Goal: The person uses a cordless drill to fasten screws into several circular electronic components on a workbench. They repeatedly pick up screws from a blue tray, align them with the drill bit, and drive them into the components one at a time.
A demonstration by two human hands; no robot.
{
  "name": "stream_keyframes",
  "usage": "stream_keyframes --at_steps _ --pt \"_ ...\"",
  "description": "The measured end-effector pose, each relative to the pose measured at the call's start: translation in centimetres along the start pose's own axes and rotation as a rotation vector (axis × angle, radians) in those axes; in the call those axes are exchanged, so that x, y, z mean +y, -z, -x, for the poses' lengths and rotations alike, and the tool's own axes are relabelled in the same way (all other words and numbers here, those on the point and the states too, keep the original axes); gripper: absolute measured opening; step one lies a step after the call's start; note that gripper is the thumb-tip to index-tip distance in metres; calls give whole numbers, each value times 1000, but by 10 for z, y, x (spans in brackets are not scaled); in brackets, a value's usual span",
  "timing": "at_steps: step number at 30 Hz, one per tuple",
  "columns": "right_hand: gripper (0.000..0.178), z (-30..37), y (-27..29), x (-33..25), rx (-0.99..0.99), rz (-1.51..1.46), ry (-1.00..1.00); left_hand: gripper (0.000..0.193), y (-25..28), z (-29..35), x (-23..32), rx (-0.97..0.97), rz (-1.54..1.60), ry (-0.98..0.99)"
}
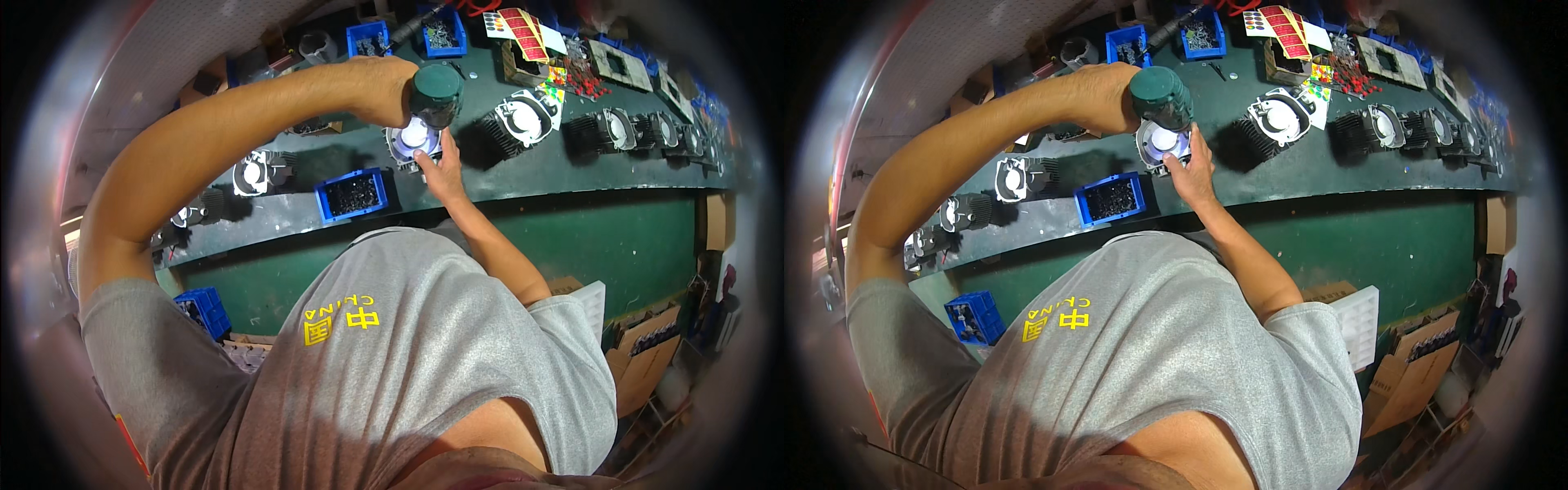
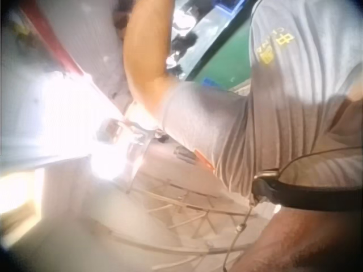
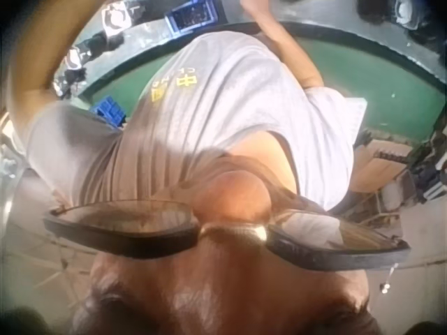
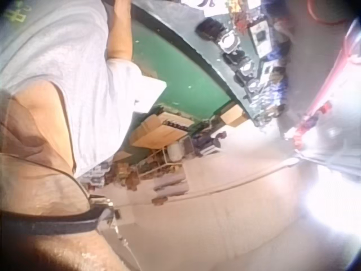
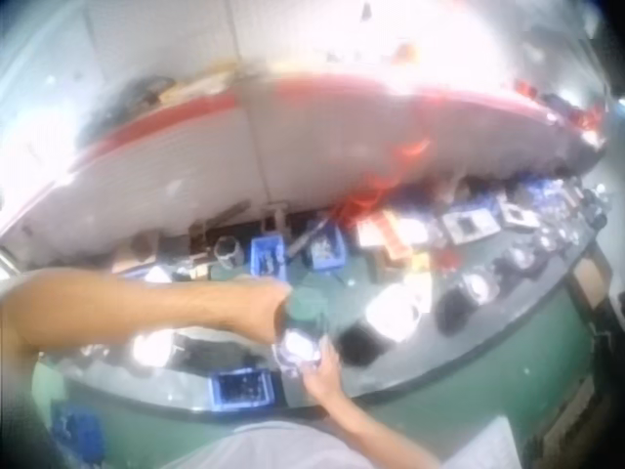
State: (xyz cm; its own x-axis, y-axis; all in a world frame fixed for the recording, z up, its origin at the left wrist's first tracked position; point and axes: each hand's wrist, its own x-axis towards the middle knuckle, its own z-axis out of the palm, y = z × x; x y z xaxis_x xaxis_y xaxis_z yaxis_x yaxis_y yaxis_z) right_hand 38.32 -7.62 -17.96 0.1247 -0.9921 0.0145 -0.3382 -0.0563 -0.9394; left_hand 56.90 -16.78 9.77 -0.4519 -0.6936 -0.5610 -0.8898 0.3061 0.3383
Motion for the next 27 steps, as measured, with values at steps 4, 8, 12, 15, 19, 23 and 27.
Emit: stream_keyframes --at_steps 4,8,12,15,19,23,27 --pt "89 0 -1 -4 -15 -3 0 45 -4 -2 -8 87 -66 -102" --pt "89 0 -2 2 5 -19 -5 45 -5 1 -7 116 -30 -141" --pt "89 0 -2 0 -1 -23 -2 48 -8 3 -8 128 -41 -88" --pt "90 1 -4 1 20 18 -30 51 -13 12 -7 374 -49 -123" --pt "90 -1 -4 3 1 0 16 48 -19 7 -21 439 -13 -202" --pt "90 -1 -3 8 3 6 29 45 -11 13 -13 400 26 -220" --pt "91 1 -4 1 12 15 -40 34 -11 0 -13 214 5 -121"
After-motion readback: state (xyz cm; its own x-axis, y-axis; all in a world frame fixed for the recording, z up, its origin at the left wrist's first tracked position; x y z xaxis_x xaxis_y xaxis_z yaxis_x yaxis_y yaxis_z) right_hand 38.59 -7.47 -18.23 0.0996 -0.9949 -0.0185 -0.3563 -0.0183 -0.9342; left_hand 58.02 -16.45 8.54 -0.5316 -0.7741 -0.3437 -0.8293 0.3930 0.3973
